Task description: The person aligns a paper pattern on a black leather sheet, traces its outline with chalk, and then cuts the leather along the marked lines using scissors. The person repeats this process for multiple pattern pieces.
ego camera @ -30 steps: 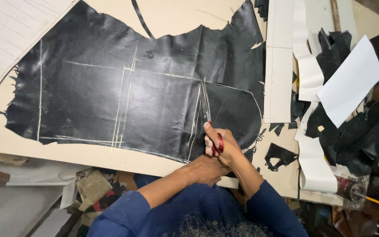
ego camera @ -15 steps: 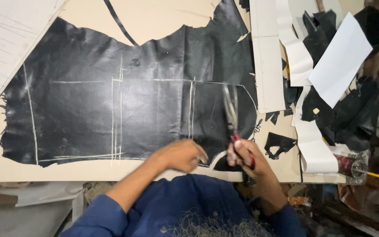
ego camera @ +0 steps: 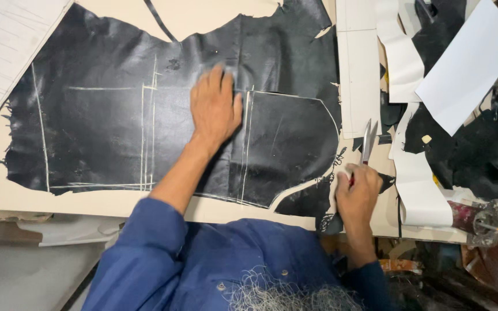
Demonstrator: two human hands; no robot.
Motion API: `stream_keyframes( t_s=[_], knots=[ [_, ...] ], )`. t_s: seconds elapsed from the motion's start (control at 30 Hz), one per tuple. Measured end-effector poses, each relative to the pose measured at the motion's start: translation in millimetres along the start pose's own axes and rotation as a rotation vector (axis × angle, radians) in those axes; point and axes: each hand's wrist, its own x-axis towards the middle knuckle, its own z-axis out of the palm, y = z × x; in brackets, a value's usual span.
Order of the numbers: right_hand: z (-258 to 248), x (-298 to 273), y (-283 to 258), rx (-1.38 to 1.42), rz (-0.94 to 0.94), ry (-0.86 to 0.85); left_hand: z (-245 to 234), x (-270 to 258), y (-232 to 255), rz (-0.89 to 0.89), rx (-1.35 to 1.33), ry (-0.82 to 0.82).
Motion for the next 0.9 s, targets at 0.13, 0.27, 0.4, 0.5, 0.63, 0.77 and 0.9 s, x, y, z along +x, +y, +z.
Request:
stream_keyframes(
  t_s=[0.13, 0.27, 0.4, 0.5, 0.63, 0.77, 0.9],
  knots=[
    [29, 48, 0, -0.068, -0.011, -0.067, -11, -83, 38, -0.141, 0.028, -0.25],
    [51, 65, 0, 0.046, 0.126, -0.104, 6, -113, 56, -0.205, -0.147, -0.243],
    [61, 61, 2, 0.021, 0.068, -0.116, 26, -115, 71, -0.158, -0.278, -0.185],
    [64, 48, -1, 0.128, -0.037, -0.032, 29, -124, 76, -0.124, -0.391, -0.14],
    [56, 42, -1, 0.328, -0.028, 0.003, 26, -125, 66, -0.115, -0.584, -0.058],
    [48, 43, -10, 0.346, -0.22, 0.142, 14, -121, 36, 0.098, -0.654, 0.001],
    [61, 54, -27, 0.443, -0.25, 0.136, 1, -123, 10, 0.027, -0.609, -0.001]
  ],
)
